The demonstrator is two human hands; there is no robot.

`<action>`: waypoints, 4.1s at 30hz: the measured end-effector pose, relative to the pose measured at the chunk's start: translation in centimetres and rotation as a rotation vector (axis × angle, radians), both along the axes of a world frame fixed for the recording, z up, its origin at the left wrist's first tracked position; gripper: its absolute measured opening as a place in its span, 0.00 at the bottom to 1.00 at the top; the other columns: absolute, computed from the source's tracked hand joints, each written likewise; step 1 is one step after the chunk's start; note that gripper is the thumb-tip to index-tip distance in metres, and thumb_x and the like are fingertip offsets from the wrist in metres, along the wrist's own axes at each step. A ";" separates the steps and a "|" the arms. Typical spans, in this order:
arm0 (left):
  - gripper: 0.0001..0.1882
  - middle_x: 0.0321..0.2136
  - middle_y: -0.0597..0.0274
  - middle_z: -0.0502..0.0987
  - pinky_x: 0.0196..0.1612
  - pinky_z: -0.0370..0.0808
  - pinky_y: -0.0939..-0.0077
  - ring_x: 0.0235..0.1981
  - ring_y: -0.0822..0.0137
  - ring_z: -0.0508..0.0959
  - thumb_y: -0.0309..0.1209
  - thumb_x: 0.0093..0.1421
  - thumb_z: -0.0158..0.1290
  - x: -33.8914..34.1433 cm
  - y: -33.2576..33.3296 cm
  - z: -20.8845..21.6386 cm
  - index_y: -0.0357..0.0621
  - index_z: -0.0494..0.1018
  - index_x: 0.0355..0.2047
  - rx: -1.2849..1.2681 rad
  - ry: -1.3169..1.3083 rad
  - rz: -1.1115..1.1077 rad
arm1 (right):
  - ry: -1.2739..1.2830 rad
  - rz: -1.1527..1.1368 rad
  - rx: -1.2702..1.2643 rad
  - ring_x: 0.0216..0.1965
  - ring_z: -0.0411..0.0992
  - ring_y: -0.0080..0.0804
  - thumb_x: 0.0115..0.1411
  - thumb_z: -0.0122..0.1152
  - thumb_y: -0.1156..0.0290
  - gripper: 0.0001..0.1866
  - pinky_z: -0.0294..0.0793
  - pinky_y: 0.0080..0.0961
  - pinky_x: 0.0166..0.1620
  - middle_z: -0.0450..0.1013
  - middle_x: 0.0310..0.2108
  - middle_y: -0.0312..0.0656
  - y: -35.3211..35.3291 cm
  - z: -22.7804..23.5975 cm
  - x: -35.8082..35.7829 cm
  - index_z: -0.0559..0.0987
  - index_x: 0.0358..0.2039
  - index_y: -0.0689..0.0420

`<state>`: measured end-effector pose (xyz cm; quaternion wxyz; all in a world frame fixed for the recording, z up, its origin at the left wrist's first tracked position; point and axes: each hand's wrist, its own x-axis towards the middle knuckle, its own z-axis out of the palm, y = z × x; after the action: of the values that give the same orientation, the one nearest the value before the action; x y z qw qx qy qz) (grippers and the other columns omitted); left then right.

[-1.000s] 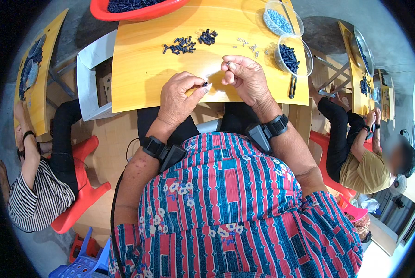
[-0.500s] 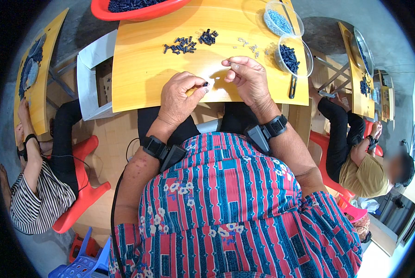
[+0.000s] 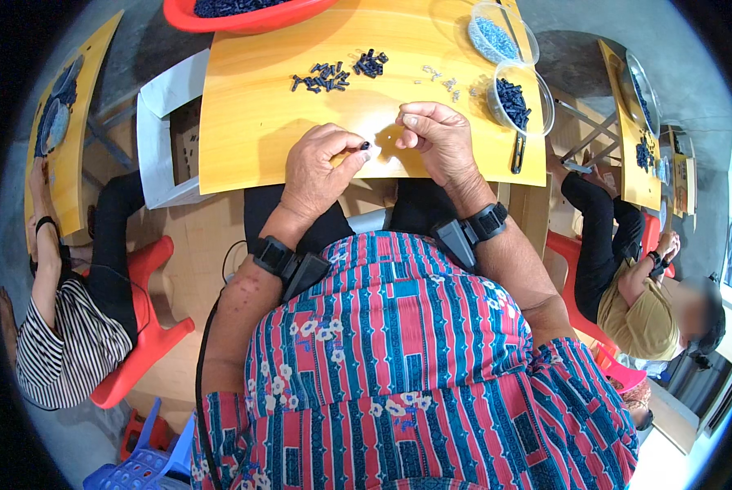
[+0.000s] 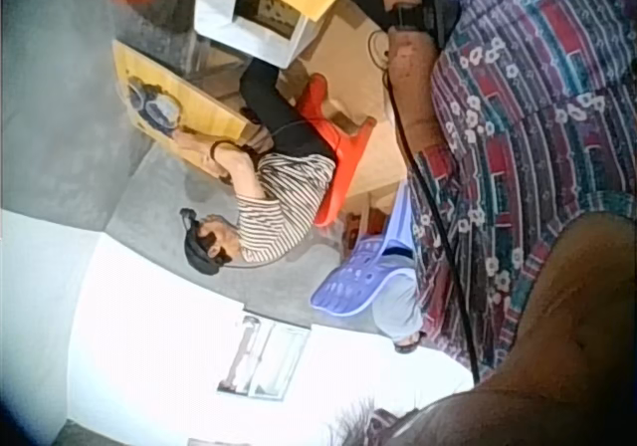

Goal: Assembling small black plastic caps onto tiny white components manually.

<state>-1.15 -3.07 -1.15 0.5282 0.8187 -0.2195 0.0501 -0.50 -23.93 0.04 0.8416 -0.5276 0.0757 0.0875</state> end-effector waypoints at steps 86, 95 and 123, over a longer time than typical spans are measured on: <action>0.06 0.22 0.60 0.73 0.34 0.71 0.67 0.29 0.59 0.74 0.31 0.50 0.60 0.3 -0.6 -0.4 0.41 0.77 0.25 0.095 -0.020 0.033 | -0.092 0.257 -0.492 0.26 0.72 0.20 0.57 0.59 0.81 0.06 0.75 0.17 0.32 0.76 0.27 0.37 1.4 0.7 -0.2 0.80 0.35 0.67; 0.06 0.24 0.62 0.75 0.35 0.73 0.66 0.32 0.59 0.76 0.33 0.51 0.60 0.3 -0.6 -0.4 0.46 0.78 0.25 0.161 -0.006 0.027 | -0.126 0.267 -0.564 0.26 0.72 0.17 0.58 0.60 0.80 0.04 0.74 0.16 0.32 0.76 0.25 0.35 1.8 0.9 -0.2 0.81 0.34 0.65; 0.06 0.23 0.60 0.76 0.34 0.74 0.67 0.29 0.60 0.77 0.32 0.53 0.58 0.4 -0.7 -0.4 0.43 0.79 0.25 -0.014 0.107 0.080 | -0.201 0.146 -0.560 0.33 0.78 0.26 0.57 0.57 0.84 0.07 0.77 0.19 0.39 0.77 0.32 0.41 2.4 0.4 -1.1 0.81 0.36 0.67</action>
<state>-0.71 -3.74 -1.56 0.5424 0.8247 -0.1576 0.0290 -1.61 -21.50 0.48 0.6580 -0.7492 -0.0247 0.0708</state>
